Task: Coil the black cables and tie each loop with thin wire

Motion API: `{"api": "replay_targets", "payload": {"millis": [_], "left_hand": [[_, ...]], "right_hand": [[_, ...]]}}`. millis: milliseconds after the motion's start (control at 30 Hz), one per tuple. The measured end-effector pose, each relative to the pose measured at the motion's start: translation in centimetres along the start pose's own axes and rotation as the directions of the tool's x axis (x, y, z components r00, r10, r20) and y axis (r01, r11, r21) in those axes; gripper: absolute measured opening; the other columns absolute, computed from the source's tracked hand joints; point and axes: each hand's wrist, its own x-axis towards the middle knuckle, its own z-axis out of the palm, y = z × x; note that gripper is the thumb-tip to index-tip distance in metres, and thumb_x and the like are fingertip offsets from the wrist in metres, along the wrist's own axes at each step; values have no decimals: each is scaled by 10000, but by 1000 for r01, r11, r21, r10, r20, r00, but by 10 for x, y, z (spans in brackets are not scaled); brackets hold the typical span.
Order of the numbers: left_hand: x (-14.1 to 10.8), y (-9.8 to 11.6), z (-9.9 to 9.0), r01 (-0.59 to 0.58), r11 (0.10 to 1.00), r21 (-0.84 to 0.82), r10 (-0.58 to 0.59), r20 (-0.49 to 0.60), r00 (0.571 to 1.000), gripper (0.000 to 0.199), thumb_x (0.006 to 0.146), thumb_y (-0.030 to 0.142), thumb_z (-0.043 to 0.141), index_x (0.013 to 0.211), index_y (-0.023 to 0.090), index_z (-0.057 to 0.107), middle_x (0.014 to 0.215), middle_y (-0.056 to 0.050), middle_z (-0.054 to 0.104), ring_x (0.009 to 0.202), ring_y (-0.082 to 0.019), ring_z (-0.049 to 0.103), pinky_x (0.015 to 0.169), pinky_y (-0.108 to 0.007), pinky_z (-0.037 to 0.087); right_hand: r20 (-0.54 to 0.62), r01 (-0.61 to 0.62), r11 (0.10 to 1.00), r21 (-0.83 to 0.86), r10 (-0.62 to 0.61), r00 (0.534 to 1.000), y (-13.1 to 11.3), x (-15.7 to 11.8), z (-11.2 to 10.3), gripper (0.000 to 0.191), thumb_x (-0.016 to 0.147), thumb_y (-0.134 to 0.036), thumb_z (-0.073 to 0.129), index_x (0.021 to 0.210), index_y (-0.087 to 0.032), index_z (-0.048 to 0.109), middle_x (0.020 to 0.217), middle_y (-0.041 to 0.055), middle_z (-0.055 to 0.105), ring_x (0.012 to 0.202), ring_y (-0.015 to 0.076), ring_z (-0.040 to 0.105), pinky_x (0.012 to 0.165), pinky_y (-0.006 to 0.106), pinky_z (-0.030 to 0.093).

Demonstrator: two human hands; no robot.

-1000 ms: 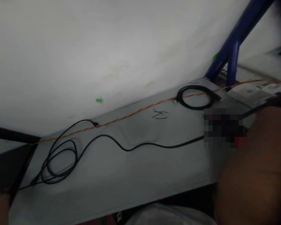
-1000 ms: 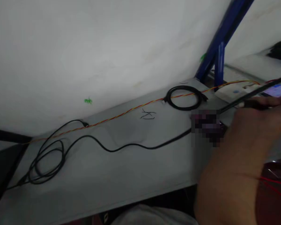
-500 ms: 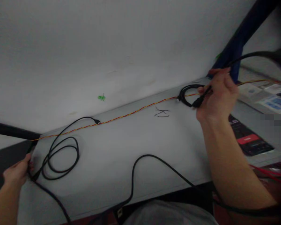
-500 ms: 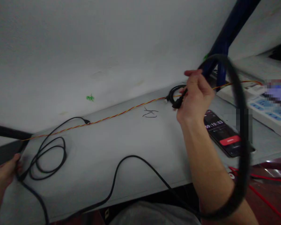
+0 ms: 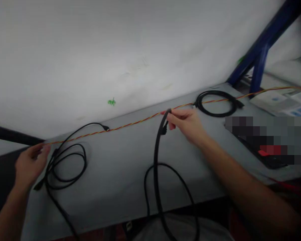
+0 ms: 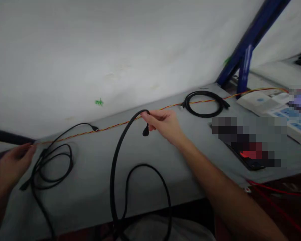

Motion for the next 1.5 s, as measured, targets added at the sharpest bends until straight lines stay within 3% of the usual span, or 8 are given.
{"api": "replay_targets", "payload": {"millis": [133, 300, 633, 800, 967, 1067, 1233, 1500], "left_hand": [[-36, 88, 25, -178, 984, -28, 180, 166, 970, 475, 879, 627, 678, 1179, 264, 732, 1099, -6, 772, 991, -247, 695, 762, -294, 554], [-91, 179, 83, -254, 931, -261, 356, 506, 786, 479, 932, 601, 631, 1238, 246, 733, 1216, -95, 755, 1042, -282, 708, 677, -334, 579], [-120, 257, 154, -155, 850, -504, 494, 660, 566, 249, 926, 384, 676, 1043, 189, 777, 1017, -65, 797, 838, -209, 720, 758, -332, 568], [-121, 256, 160, -36, 815, -578, 494, 661, 565, 213, 928, 360, 667, 980, 177, 764, 951, -65, 779, 835, -204, 698, 735, -307, 541], [-104, 235, 151, 140, 779, -612, 364, 622, 693, 278, 882, 425, 741, 990, 169, 740, 847, -42, 728, 687, -155, 630, 572, -240, 459], [-73, 210, 132, 241, 709, -663, 192, 510, 839, 315, 796, 424, 824, 902, 146, 722, 748, -13, 659, 548, -94, 508, 472, -201, 362], [-2, 153, 102, 282, 699, -657, 21, 412, 911, 286, 735, 354, 837, 800, 136, 664, 631, 33, 528, 470, -61, 411, 398, -184, 280], [58, 104, 118, 391, 764, -513, -47, 560, 827, 363, 654, 401, 870, 790, 135, 662, 636, 27, 549, 463, -73, 426, 403, -204, 327]], "right_hand": [[43, -32, 998, -47, 34, 998, 2, -7, 12, 466, 786, -680, 783, 653, -237, 725, 528, -15, 521, 504, 149, 454, 471, 299, 350], [145, -109, 988, -113, 125, 981, 14, -14, 23, 498, 806, -631, 783, 584, -201, 668, 524, -23, 488, 507, 123, 397, 471, 285, 276], [349, -205, 978, -33, 203, 915, 24, -20, 39, 549, 809, -646, 745, 554, -171, 636, 515, -30, 486, 537, 112, 416, 515, 270, 290], [356, -235, 968, 88, 190, 915, 24, -23, 42, 459, 801, -612, 779, 772, -153, 784, 595, -17, 576, 569, 123, 464, 527, 268, 335], [365, -162, 981, 110, 112, 924, 30, -20, 41, 599, 886, -559, 730, 1340, -169, 698, 828, 4, 679, 662, 127, 535, 593, 257, 408], [415, -170, 985, 18, 147, 898, 36, -22, 42, 499, 1003, -523, 578, 1298, -140, 701, 971, 63, 733, 781, 155, 621, 704, 283, 483], [577, -98, 988, -117, 149, 803, 37, -35, 49, 387, 1025, -424, 578, 1267, -160, 723, 969, 58, 739, 804, 165, 641, 716, 283, 490], [603, -37, 981, -188, 146, 784, 40, -37, 48, 353, 1012, -326, 598, 1274, -126, 725, 907, 58, 739, 798, 176, 646, 711, 287, 478]]}}
